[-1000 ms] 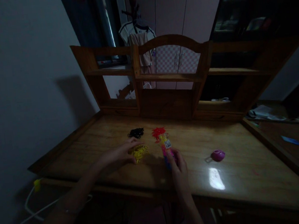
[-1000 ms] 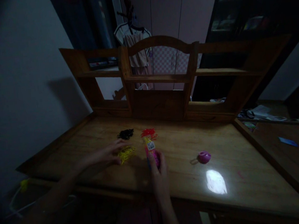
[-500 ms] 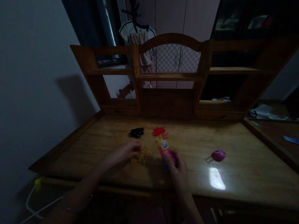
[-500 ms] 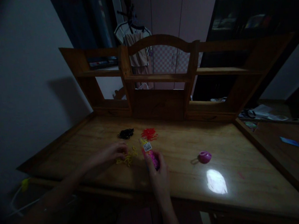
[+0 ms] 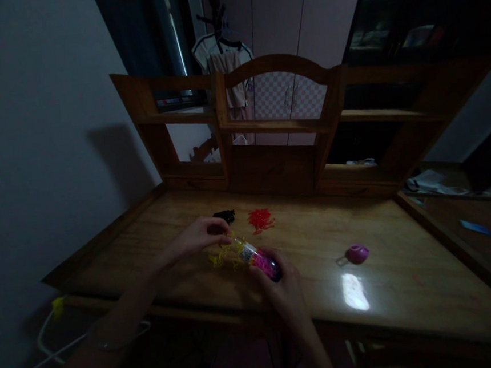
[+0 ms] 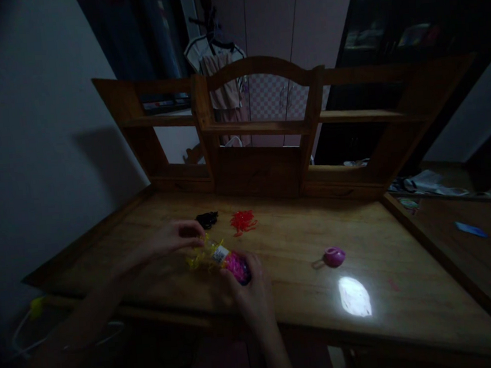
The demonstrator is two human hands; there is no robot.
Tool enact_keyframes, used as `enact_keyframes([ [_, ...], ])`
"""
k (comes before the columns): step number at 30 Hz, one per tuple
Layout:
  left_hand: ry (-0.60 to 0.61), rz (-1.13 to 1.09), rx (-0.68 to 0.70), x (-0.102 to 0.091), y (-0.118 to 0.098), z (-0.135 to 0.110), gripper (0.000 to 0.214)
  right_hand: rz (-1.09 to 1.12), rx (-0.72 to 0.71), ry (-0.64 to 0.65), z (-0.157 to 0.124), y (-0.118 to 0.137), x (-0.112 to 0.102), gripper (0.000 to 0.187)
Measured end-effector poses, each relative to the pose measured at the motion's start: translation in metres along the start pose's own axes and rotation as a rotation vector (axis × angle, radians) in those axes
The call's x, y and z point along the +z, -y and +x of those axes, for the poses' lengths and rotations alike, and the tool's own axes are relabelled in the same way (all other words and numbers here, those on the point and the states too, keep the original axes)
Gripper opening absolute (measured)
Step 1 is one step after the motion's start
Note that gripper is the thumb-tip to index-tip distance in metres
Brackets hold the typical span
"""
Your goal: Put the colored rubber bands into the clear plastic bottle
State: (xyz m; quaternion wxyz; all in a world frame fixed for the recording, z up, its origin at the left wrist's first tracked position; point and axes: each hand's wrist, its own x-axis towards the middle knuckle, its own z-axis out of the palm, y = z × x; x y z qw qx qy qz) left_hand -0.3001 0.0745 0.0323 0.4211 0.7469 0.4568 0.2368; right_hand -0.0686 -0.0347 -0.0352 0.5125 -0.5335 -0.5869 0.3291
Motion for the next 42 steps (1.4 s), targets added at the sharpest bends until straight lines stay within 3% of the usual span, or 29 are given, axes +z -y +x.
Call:
enact_keyframes([
  [5, 0.033, 0.026, 0.012, 0.005, -0.008, -0.001, 0.025, 0.001, -0.01, 0.01, 0.0, 0.0, -0.001, 0.034],
  [16, 0.14, -0.015, 0.03, -0.005, -0.006, -0.005, 0.026, 0.019, 0.018, 0.0, 0.0, 0.004, -0.002, 0.035],
  [21, 0.035, -0.167, -0.069, 0.004, -0.012, -0.006, 0.026, 0.033, 0.017, -0.005, 0.0, 0.005, -0.003, 0.035],
  [24, -0.059, -0.133, -0.1, 0.01, -0.019, -0.006, 0.031, 0.053, 0.016, 0.01, 0.0, 0.004, -0.002, 0.035],
  [28, -0.078, -0.1, -0.121, 0.015, -0.027, -0.005, 0.035, 0.059, 0.014, 0.003, 0.0, 0.003, -0.002, 0.036],
  [35, 0.045, -0.101, -0.048, 0.006, -0.028, -0.008, 0.032, 0.084, 0.017, -0.01, 0.0, 0.003, -0.002, 0.036],
  [39, 0.229, -0.088, -0.002, -0.009, -0.026, -0.013, 0.045, 0.07, 0.031, -0.008, 0.001, 0.005, -0.002, 0.035],
  [42, 0.253, -0.09, -0.011, -0.012, -0.028, -0.015, 0.05, 0.067, 0.026, 0.003, 0.0, 0.006, -0.003, 0.035],
])
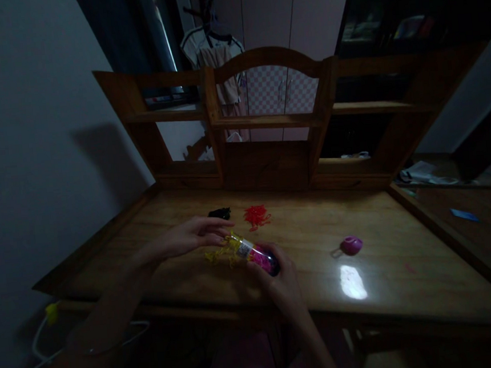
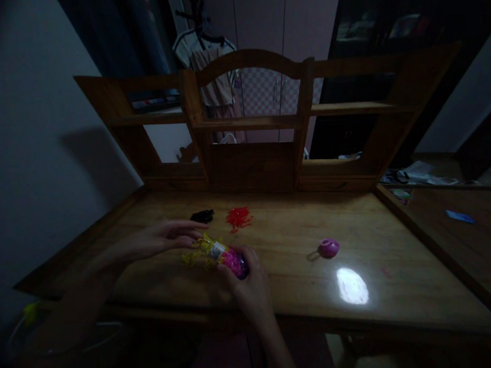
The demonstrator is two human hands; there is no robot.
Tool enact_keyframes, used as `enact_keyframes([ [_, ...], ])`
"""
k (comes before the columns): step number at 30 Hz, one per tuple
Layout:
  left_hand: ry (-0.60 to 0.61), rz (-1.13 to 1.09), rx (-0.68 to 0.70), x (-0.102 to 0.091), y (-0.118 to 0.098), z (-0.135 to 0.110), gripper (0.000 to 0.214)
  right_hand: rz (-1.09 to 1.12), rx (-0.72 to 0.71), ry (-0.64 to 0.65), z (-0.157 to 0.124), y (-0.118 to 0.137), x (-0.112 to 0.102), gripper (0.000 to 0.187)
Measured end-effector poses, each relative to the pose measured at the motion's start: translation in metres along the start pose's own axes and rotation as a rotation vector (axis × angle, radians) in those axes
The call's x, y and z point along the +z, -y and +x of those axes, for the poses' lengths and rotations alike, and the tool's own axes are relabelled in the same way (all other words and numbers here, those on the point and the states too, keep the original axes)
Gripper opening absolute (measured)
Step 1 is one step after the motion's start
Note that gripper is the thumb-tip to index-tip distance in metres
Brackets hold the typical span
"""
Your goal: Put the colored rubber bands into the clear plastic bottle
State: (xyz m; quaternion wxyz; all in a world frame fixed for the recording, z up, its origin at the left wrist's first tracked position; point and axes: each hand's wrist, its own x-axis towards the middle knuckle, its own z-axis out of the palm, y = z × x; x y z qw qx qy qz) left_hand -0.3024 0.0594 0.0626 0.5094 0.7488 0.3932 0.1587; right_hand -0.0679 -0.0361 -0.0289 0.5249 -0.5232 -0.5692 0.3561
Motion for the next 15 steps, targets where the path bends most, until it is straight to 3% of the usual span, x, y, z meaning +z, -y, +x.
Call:
enact_keyframes([
  [6, -0.2, 0.059, -0.061, 0.014, -0.004, 0.006, 0.056, -0.022, -0.023, -0.004, -0.001, -0.002, 0.001, 0.035],
  [15, -0.31, 0.029, -0.018, 0.03, 0.002, 0.016, 0.047, 0.006, -0.014, 0.002, 0.0, -0.002, 0.001, 0.036],
])
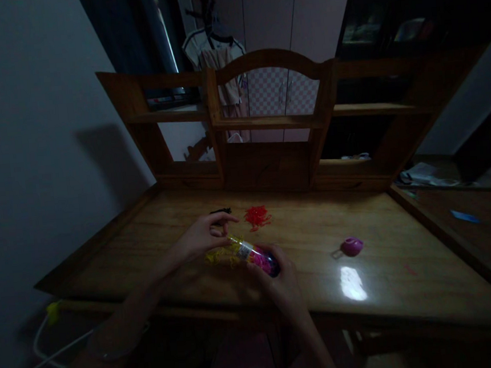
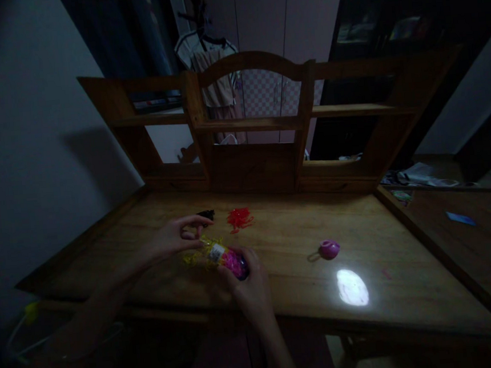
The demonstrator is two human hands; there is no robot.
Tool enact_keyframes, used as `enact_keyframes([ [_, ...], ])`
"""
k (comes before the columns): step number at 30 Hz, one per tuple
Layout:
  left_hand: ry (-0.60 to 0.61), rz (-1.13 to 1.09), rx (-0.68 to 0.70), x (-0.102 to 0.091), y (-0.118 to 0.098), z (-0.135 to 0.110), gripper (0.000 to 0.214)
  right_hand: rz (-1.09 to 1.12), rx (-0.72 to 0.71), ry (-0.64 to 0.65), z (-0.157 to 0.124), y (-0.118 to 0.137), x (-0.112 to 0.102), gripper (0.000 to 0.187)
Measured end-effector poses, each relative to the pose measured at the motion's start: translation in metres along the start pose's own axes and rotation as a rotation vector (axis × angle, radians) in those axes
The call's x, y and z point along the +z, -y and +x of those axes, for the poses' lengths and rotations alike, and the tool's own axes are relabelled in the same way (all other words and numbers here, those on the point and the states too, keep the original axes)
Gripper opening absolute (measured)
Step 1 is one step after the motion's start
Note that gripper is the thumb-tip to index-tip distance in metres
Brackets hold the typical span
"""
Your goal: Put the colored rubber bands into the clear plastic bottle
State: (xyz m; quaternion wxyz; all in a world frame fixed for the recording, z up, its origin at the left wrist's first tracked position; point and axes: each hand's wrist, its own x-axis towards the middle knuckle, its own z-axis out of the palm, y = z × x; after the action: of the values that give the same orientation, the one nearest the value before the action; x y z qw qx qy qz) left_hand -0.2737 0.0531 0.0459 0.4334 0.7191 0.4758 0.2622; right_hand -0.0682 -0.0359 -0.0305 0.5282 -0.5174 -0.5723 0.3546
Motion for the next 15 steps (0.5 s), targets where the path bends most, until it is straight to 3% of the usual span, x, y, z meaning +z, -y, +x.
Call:
enact_keyframes([
  [8, -0.094, -0.008, 0.051, 0.003, 0.003, 0.006, 0.044, 0.018, 0.019, -0.016, 0.001, 0.002, -0.001, 0.035],
  [15, 0.048, -0.043, 0.046, -0.006, 0.008, 0.0, 0.041, 0.004, 0.044, 0.006, 0.0, 0.002, -0.002, 0.035],
])
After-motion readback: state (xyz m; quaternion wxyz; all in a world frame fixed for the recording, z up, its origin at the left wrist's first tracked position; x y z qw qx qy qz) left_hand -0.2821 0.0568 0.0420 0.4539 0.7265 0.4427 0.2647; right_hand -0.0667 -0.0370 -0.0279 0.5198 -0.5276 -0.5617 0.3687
